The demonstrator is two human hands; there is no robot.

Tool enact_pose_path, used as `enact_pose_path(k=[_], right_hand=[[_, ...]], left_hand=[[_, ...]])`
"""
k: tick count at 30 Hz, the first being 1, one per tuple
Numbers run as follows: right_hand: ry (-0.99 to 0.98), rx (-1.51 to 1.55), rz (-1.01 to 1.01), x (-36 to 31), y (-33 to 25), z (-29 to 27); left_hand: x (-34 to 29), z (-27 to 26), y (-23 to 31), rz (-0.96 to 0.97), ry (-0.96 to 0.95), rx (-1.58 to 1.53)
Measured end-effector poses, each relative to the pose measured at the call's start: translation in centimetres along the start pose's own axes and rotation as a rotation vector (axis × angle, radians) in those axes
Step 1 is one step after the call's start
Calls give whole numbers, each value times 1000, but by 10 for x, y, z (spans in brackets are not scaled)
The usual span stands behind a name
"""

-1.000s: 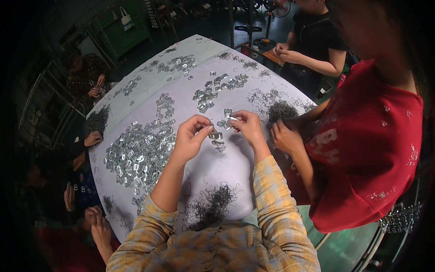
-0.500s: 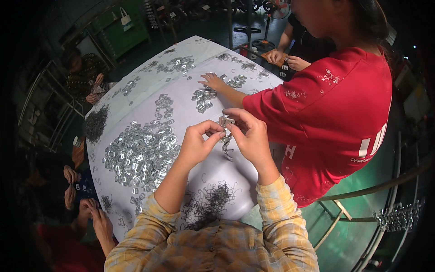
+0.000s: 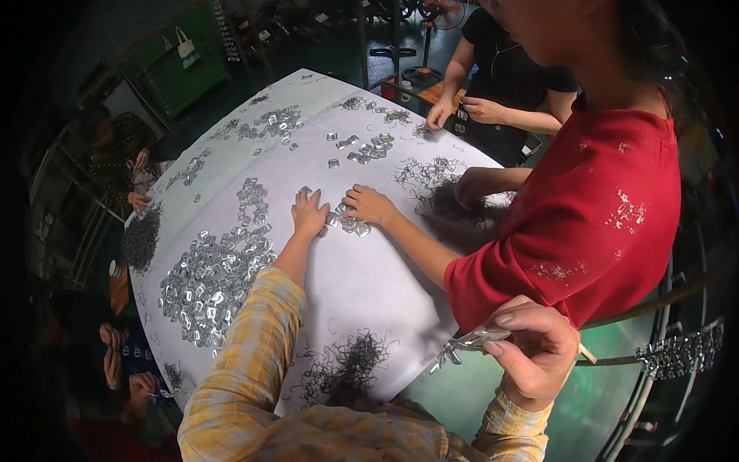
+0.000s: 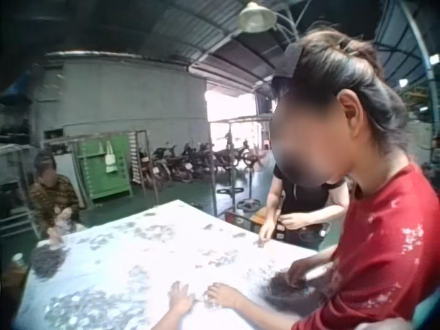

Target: The person assembles small metal parts and hangs the finished pieces on a metal rack.

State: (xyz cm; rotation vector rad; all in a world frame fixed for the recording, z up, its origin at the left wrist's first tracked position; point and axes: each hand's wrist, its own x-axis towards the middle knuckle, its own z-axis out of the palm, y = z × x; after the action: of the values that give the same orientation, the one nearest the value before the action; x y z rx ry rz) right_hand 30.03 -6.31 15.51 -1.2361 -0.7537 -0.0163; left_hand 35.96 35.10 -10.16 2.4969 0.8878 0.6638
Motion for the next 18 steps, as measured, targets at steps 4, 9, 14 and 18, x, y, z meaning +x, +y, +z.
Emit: enact_pose_path(k=[4, 9, 14, 18], right_hand=[[-76, -93, -49, -23, -1, -28], [3, -31, 53, -51, 4, -57], [68, -64, 229, -81, 3, -79], [10, -121, 349, -92, 6, -83]], left_hand=[[-32, -7, 14, 185, -101, 37], [-107, -9, 45, 322, -168, -91], [-169, -27, 90, 496, -310, -324], [-158, -23, 128, 458, -182, -251]])
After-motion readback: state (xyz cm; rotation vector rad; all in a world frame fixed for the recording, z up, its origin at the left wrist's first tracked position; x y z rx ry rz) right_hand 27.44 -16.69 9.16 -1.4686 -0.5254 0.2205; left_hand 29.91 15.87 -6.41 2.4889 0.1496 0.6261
